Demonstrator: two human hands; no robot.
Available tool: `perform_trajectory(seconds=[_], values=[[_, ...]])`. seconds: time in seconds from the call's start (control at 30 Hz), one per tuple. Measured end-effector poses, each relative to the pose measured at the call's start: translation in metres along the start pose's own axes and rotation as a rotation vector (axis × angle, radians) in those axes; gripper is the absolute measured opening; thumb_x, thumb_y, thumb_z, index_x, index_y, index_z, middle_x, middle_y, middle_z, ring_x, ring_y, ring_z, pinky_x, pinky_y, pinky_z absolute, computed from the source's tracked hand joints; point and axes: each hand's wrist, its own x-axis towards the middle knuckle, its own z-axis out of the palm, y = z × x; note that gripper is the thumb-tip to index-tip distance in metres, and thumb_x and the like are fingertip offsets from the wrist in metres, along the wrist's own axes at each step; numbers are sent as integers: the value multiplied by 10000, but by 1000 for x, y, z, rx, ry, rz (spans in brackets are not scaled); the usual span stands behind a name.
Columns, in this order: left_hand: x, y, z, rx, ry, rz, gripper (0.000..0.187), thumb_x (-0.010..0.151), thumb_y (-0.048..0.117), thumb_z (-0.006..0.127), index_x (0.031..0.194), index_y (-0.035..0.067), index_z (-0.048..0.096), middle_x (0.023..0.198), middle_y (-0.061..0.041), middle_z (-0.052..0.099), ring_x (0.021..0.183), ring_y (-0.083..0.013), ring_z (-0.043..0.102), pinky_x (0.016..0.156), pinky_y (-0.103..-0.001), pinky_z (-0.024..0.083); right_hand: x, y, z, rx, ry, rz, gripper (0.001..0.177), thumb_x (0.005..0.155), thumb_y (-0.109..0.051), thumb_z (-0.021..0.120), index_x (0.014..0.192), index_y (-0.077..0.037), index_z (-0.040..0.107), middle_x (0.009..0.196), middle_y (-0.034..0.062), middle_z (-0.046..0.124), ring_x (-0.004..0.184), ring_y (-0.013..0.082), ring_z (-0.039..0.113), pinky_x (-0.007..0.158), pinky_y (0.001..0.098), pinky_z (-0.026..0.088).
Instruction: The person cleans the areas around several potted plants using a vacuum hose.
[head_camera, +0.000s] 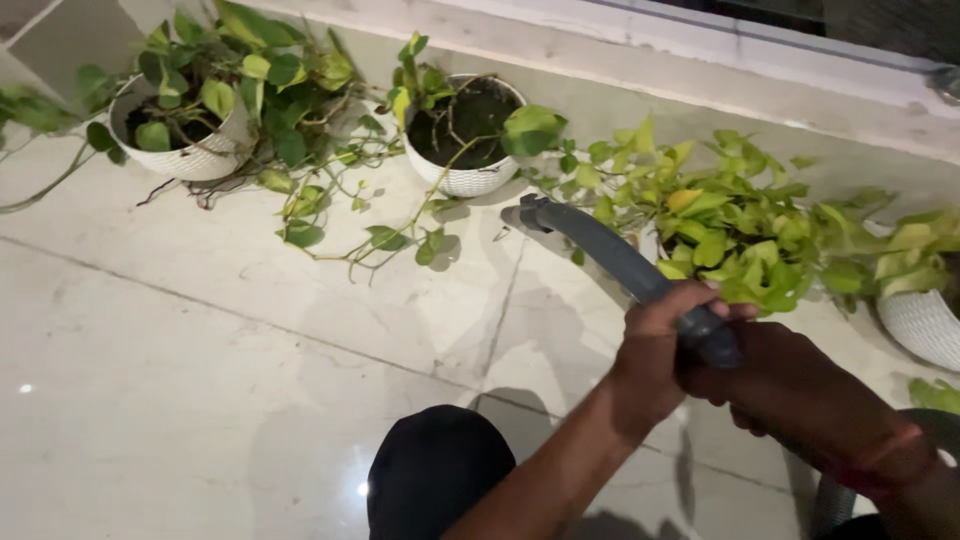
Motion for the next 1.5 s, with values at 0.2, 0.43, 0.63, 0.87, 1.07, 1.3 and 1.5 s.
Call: perform_trajectory(seconds=[0.2,0.43,0.63,0.87,1.07,1.3,1.5], values=[[17,-5,-1,101,37,-44,242,961,312,683,907,82,627,1056,-169,712,944,-243,680,834,-384,573,-4,2,-6,-106,56,-85,300,865,-341,705,877,-41,712,712,136,651,569,212,635,530,351,501],[43,-11,1,48,16,-56,230,937,269,699,842,80,608,954,-146,713,904,-246,687,893,-377,588,-6,-4,-12,14,160,-95,370,793,-446,731,844,-79,743,664,89,696,551,212,679,555,379,553],[54,-2,6,104,120,-47,189,877,221,706,798,95,590,812,-88,683,881,-225,700,864,-377,587,1,-10,-20,-11,181,-62,404,720,-393,777,875,-26,706,648,148,682,566,248,698,575,381,561],[66,15,6,149,195,6,141,863,178,733,838,110,611,748,-30,644,849,-226,702,796,-385,560,22,-16,-23,9,141,-152,375,718,-392,713,763,-21,743,609,124,732,547,241,743,570,360,578],[81,34,-1,145,186,2,140,857,142,718,802,72,611,725,-64,646,820,-248,696,838,-382,602,33,-21,-23,106,172,-172,371,644,-365,808,711,-6,738,600,138,711,528,269,724,552,387,562],[87,54,-2,229,167,-3,164,870,149,707,785,50,607,728,-77,644,807,-243,698,795,-375,599,54,-30,-15,92,177,-227,329,670,-352,744,721,-27,749,581,122,719,536,251,738,569,359,573],[79,58,4,211,194,-6,155,868,130,727,787,61,614,733,-64,656,800,-222,711,774,-367,610,52,-32,-15,119,146,-208,378,672,-370,786,712,2,733,570,118,706,523,245,731,564,359,576]])
